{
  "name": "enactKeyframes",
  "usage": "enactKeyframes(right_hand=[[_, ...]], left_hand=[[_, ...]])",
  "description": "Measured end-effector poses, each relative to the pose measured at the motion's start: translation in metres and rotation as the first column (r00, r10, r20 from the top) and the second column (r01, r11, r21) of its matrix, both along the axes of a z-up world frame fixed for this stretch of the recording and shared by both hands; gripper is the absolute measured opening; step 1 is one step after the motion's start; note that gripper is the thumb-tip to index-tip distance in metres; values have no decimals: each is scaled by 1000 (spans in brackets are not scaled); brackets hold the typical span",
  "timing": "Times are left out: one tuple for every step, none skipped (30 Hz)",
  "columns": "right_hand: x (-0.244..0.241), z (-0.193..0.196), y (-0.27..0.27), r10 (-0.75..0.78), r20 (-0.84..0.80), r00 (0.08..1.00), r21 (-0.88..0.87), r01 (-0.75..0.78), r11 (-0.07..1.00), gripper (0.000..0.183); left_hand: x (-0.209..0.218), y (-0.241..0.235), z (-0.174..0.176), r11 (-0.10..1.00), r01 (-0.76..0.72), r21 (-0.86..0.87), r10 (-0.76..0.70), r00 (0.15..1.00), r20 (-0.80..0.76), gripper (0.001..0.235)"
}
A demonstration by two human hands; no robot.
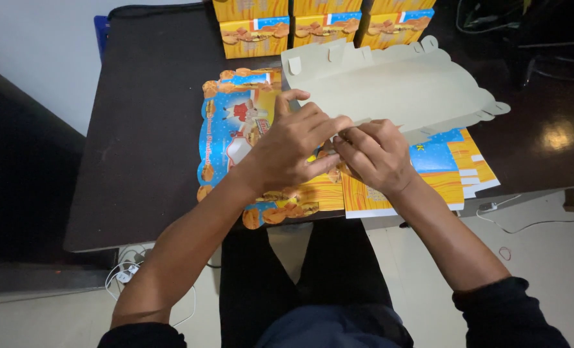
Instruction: Folding a flat cardboard template into a finished packaging box
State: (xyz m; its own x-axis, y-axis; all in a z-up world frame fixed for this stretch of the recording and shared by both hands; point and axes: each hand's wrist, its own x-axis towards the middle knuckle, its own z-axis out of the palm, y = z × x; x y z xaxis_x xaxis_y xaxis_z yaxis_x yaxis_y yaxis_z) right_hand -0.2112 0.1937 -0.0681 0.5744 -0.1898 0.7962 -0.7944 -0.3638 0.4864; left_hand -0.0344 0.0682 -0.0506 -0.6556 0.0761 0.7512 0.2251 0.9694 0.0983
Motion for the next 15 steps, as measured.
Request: enactKeyframes(right_hand=[[-1, -1, 0, -4, 0, 1000, 11, 4, 1000, 26], [-2, -2, 0, -9, 0, 1000, 22, 9, 1000, 29], [-2, -2, 1, -8, -1, 1000, 22, 8, 1000, 29], [-2, -2, 2, -5, 0, 1000, 26, 5, 1000, 28], [-2, -2, 2, -2, 0, 1000, 30, 2, 1000, 26], [-5, -5, 2, -2, 0, 1000, 30, 2, 1000, 26], [-7, -7, 1, -1, -15, 1000, 24, 2, 1000, 28], [-10, -9, 1, -1, -29, 1000, 18, 1, 1000, 30], [-9, -9, 1, -1, -29, 1000, 18, 2, 1000, 30], [-8, -8, 0, -12, -19, 1000, 10, 12, 1000, 27], [-6, -8, 0, -22, -10, 1000, 2, 22, 1000, 24], [-5, -7, 0, -22, -10, 1000, 2, 22, 1000, 24], [-4, -6, -1, -26, -5, 1000, -3, 26, 1000, 21], [-3, -5, -1, -29, 1, 1000, -9, 29, 1000, 19], [-3, -6, -1, -28, -1, 1000, -10, 28, 1000, 19]], left_hand=[[0, 0, 0, 1000, 2, 4, -2, 1000, 4, 50], [0, 0, -1, 1000, 4, 7, -4, 1000, 9, 50], [0, 1, 0, 1000, 4, 7, -4, 1000, 8, 50], [1, 1, 1, 1000, 9, 23, -9, 1000, 8, 49], [1, 2, 1, 999, 15, 39, -15, 1000, 8, 49], [2, 3, 3, 999, 14, 39, -15, 1000, 7, 49], [2, 4, 5, 999, 9, 42, -10, 1000, 17, 49], [3, 6, 7, 999, 4, 46, -6, 1000, 26, 48], [3, 6, 8, 999, 5, 46, -6, 1000, 27, 48], [3, 6, 8, 999, -21, 32, 20, 999, 26, 48], [3, 6, 9, 999, -47, 18, 46, 999, 24, 47], [2, 5, 7, 999, -46, 18, 46, 999, 24, 47], [1, 3, 4, 999, -49, 18, 49, 998, 30, 47], [0, 2, 2, 998, -52, 19, 51, 998, 37, 47], [-1, 1, 0, 998, -53, 18, 52, 998, 35, 47]])
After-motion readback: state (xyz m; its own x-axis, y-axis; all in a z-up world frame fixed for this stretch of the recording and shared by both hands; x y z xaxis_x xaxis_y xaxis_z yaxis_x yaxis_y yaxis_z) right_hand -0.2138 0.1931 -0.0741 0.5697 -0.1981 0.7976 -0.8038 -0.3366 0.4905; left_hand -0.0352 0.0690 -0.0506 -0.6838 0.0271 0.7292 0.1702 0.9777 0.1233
